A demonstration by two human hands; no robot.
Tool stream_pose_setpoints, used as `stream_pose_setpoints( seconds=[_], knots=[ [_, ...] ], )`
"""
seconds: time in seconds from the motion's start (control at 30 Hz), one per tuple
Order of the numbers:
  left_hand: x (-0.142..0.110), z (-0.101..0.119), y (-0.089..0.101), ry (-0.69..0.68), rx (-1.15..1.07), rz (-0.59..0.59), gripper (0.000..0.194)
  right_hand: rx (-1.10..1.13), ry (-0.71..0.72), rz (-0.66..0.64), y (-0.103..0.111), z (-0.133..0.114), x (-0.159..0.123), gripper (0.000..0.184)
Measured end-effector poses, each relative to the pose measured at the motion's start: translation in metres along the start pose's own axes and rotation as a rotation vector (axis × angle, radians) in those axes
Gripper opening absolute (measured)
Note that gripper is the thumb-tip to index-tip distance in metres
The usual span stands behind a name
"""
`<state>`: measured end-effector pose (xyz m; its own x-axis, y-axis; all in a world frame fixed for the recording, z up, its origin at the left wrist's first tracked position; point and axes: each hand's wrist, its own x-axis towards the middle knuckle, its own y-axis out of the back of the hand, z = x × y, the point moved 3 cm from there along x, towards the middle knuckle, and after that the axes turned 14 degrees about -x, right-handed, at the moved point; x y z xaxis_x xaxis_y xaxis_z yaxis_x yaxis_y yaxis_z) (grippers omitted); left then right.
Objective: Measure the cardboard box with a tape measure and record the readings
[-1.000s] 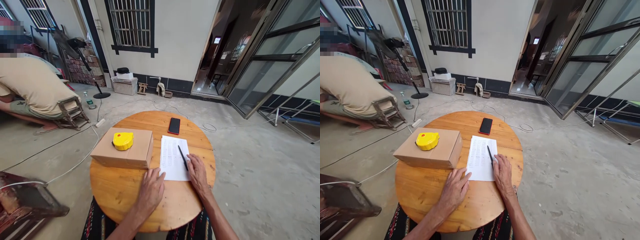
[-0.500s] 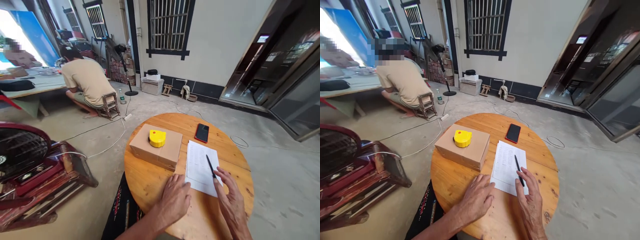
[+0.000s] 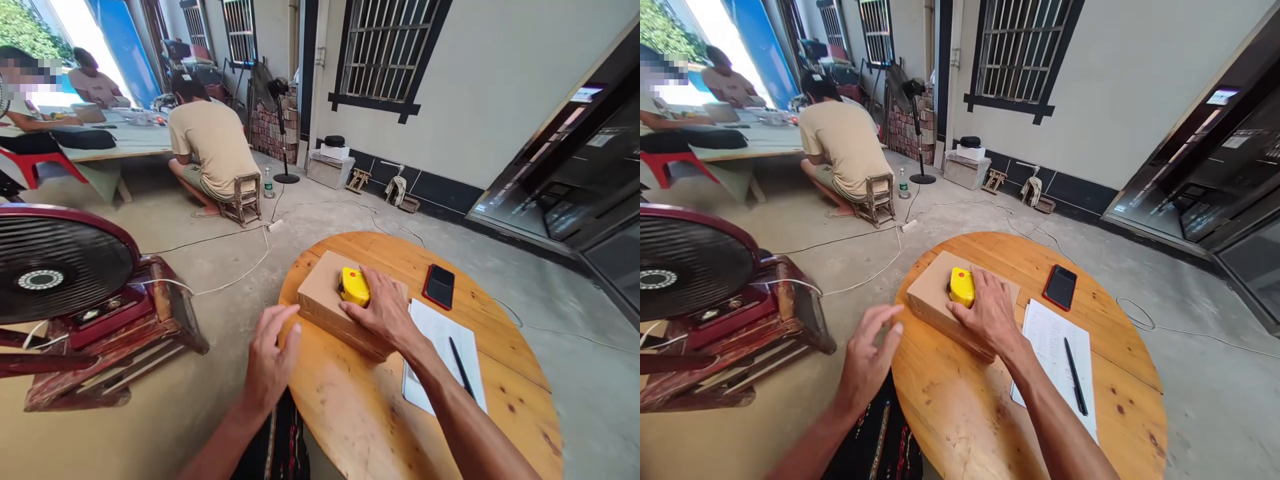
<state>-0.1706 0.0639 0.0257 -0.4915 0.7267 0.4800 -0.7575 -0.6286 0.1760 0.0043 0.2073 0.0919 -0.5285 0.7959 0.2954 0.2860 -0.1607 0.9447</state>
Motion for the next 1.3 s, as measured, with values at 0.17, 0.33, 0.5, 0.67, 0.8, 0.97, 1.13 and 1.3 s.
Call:
stream_pose_setpoints(
  seconds=[0.17, 0.33, 0.5, 0.67, 0.8, 0.97, 1.13, 1.3],
  knots=[
    [0.037, -0.037, -0.013, 0.374, -0.241, -0.005, 0.059, 0.481, -0.274, 0.100, 0.006, 0.019, -0.026, 0.062],
    [0.043, -0.037, -0.037, 0.493, -0.501, -0.158, 0.066, 1.025, -0.530, 0.455, 0.015, 0.052, -0.081, 0.049],
    [0.033, -0.027, -0.044, 0.461, -0.480, -0.175, 0.055, 1.201, -0.691, 0.494, -0.005, 0.056, -0.107, 0.044],
    [0.020, -0.017, -0.041, 0.457, -0.433, -0.121, 0.049, 1.307, -0.695, 0.472, -0.024, 0.050, -0.117, 0.048],
    [0.003, -0.022, -0.030, 0.478, -0.500, -0.074, 0.055, 1.410, -0.626, 0.498, -0.019, 0.049, -0.134, 0.048],
    [-0.033, -0.048, -0.016, 0.466, -0.500, -0.033, 0.058, 1.536, -0.576, 0.511, -0.016, 0.047, -0.175, 0.047],
    [-0.051, -0.054, -0.025, 0.454, -0.476, -0.124, 0.060, 1.617, -0.690, 0.542, -0.027, 0.042, -0.196, 0.047],
    [-0.041, -0.052, -0.041, 0.460, -0.436, -0.150, 0.053, 1.592, -0.709, 0.552, -0.035, 0.044, -0.186, 0.046]
  ],
)
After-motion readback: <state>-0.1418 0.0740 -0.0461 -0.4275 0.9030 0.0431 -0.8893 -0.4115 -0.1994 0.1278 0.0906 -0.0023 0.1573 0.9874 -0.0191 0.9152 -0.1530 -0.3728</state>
